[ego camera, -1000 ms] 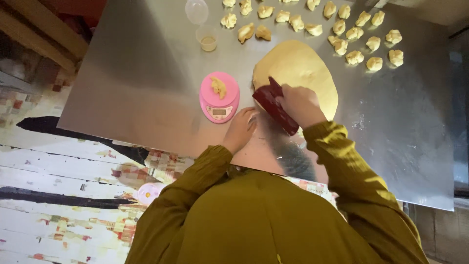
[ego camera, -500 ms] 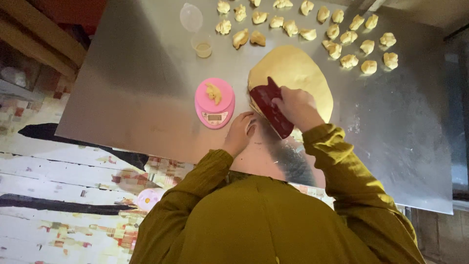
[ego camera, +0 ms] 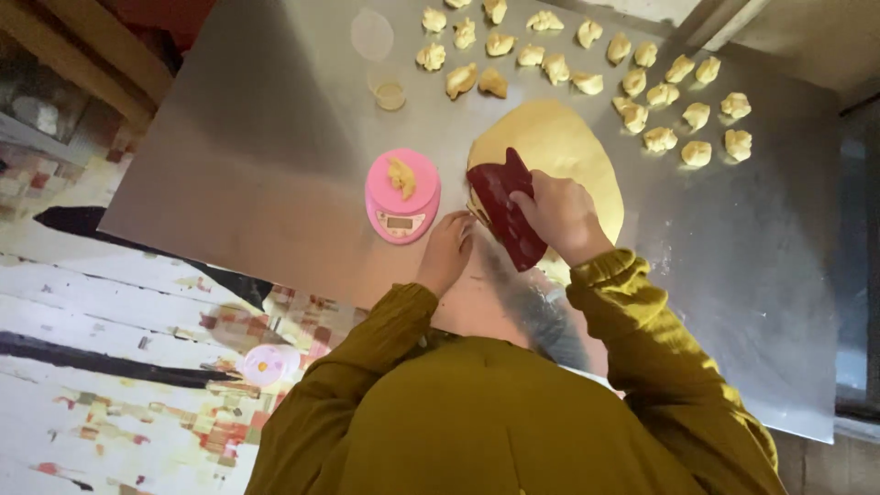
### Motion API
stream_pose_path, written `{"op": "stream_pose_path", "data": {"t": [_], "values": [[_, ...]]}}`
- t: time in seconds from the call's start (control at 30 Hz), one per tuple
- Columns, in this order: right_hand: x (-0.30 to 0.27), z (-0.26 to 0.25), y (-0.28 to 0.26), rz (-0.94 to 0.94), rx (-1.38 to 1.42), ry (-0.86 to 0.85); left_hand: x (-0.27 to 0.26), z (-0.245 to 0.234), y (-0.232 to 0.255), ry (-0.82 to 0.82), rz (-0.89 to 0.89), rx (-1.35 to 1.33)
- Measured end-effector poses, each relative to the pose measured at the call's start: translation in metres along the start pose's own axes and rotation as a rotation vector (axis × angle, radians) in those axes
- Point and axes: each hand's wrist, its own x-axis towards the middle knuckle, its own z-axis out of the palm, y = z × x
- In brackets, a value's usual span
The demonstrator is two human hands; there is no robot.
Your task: The person cuts small pieces of dough from a large mass using a red dough scraper, weighs each piece on a pink digital scale, and places the weighed pieces on the metal countertop. The process is repeated continuously throughout the clip.
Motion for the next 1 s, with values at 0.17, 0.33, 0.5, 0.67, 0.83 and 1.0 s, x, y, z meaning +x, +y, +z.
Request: {"op": "stream_pose_path", "data": {"t": [0.17,0.33,0.5,0.67,0.83,1.0], "values": [[0.029,0.031,0.004,-0.017,-0.113,-0.002,0.010,0.005,0.002,0.064,-0.020,0.046],[0.050,0.043,-0.002,-0.089,-0.082,0.050,0.014,0.010,0.003,0.102,-0.024,0.095],[0.061,0.035,0.008,-0.104,0.010,0.020,0.017,0.012,0.007,0.137,-0.054,0.125],[0.022,0.026,0.013,-0.149,0.096,-0.048,0.012,0.016,0.010,0.094,-0.041,0.226],[-0.040,-0.006,0.000,-0.050,0.212,-0.151,0.002,0.019,-0.020,0.061,-0.006,0.243],[-0.077,0.003,-0.010,0.121,0.531,-0.166,-0.002,-0.029,-0.002,0.246,0.094,0.186]]}}
